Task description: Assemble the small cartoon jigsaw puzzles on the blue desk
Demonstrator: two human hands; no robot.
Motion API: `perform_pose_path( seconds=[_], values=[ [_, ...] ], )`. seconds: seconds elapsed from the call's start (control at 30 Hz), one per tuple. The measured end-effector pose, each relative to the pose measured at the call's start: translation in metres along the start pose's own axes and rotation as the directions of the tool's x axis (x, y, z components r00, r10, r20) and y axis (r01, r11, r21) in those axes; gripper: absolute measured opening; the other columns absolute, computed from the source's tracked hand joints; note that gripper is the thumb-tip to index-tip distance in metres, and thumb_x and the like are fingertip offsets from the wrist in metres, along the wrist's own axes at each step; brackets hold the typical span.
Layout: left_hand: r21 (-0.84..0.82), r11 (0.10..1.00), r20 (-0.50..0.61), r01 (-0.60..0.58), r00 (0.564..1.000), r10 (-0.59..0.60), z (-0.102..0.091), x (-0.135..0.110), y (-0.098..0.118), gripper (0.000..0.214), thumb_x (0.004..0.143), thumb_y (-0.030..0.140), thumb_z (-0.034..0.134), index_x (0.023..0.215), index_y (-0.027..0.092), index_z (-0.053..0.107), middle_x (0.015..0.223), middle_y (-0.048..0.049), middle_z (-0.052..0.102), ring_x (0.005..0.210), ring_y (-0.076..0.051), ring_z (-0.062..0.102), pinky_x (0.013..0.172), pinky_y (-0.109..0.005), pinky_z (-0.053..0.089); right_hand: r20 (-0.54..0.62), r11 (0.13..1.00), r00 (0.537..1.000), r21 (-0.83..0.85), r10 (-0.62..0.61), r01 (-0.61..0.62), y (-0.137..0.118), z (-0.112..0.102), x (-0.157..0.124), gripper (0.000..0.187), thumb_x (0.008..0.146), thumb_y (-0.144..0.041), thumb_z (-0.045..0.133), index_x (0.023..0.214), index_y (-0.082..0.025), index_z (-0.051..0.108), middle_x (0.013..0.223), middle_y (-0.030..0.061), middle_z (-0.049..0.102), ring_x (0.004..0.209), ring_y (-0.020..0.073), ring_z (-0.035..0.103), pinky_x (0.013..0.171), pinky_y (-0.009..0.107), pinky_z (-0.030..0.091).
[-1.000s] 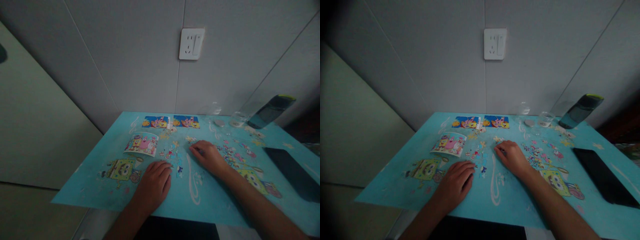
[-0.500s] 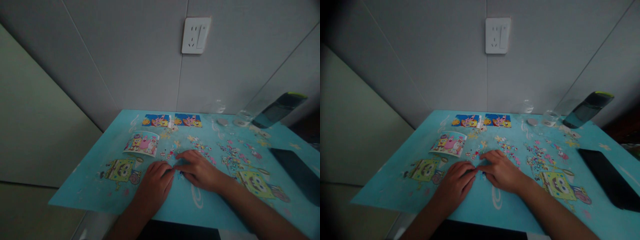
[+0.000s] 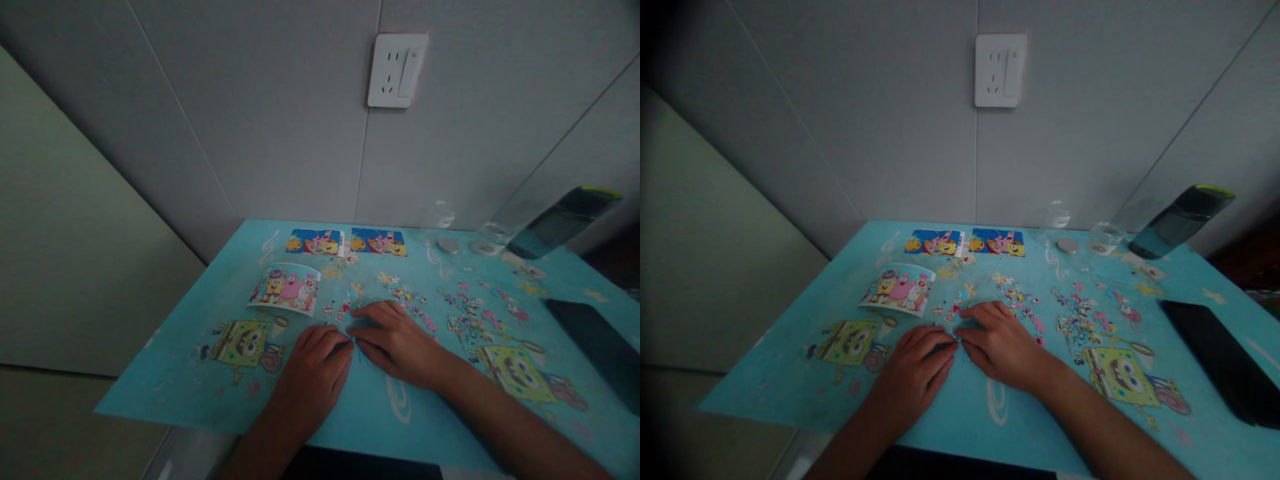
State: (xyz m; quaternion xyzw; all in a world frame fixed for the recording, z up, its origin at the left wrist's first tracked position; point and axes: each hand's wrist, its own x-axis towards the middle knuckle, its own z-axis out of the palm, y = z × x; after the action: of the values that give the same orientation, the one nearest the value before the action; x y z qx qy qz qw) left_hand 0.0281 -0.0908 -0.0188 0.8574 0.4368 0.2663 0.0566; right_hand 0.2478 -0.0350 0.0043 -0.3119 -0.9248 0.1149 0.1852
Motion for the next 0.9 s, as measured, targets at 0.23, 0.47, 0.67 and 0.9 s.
perform_pose_path(
  seconds=[0.23,0.47,0.67,0.9],
  values=[
    [-0.005,1.000,-0.041,-0.011,0.999,0.011,0.0018,0.0034,0.0016,0.014,0.095,0.014,0.061,0.105,0.019,0.069,0.099,-0.0041,0.066,0.105,-0.023,0.059,0.097,-0.047,0.052,-0.004,0.999,0.999,0.028,0.043,-0.043,-0.0001,0.0042,0.0044,0.026,0.096,-0.025,0.059,0.119,-0.028,0.072,0.126,0.0083,0.064,0.119,0.0260,0.057,0.102,0.046,0.042],
    [0.028,0.999,-0.038,-0.027,0.999,0.028,0.0017,0.0031,0.0020,0.014,0.093,0.014,0.064,0.104,0.020,0.070,0.098,-0.0040,0.066,0.103,-0.024,0.060,0.095,-0.047,0.054,0.001,0.989,0.997,0.125,0.078,-0.077,-0.0004,0.0025,0.0076,0.025,0.091,-0.020,0.064,0.114,-0.027,0.070,0.130,0.0067,0.062,0.125,0.0247,0.054,0.107,0.047,0.039],
    [0.038,0.999,-0.027,-0.023,0.999,0.024,0.0035,0.0022,0.0026,0.012,0.092,0.014,0.065,0.102,0.019,0.070,0.097,-0.0041,0.065,0.103,-0.024,0.060,0.093,-0.047,0.054,-0.018,0.981,0.996,0.175,0.086,-0.081,0.0001,0.0046,0.0082,0.027,0.089,-0.018,0.066,0.114,-0.026,0.069,0.131,0.0067,0.062,0.125,0.0245,0.053,0.108,0.047,0.038],
    [0.025,1.000,-0.039,-0.020,0.999,0.021,0.0047,0.0008,0.0024,0.014,0.091,0.013,0.067,0.104,0.019,0.069,0.099,-0.0041,0.066,0.103,-0.025,0.059,0.094,-0.048,0.054,0.028,0.974,0.989,0.168,0.147,-0.149,-0.0019,0.0058,0.0092,0.016,0.090,-0.021,0.067,0.106,-0.025,0.069,0.099,0.0027,0.070,0.100,0.0219,0.061,0.095,0.042,0.040]
  ],
)
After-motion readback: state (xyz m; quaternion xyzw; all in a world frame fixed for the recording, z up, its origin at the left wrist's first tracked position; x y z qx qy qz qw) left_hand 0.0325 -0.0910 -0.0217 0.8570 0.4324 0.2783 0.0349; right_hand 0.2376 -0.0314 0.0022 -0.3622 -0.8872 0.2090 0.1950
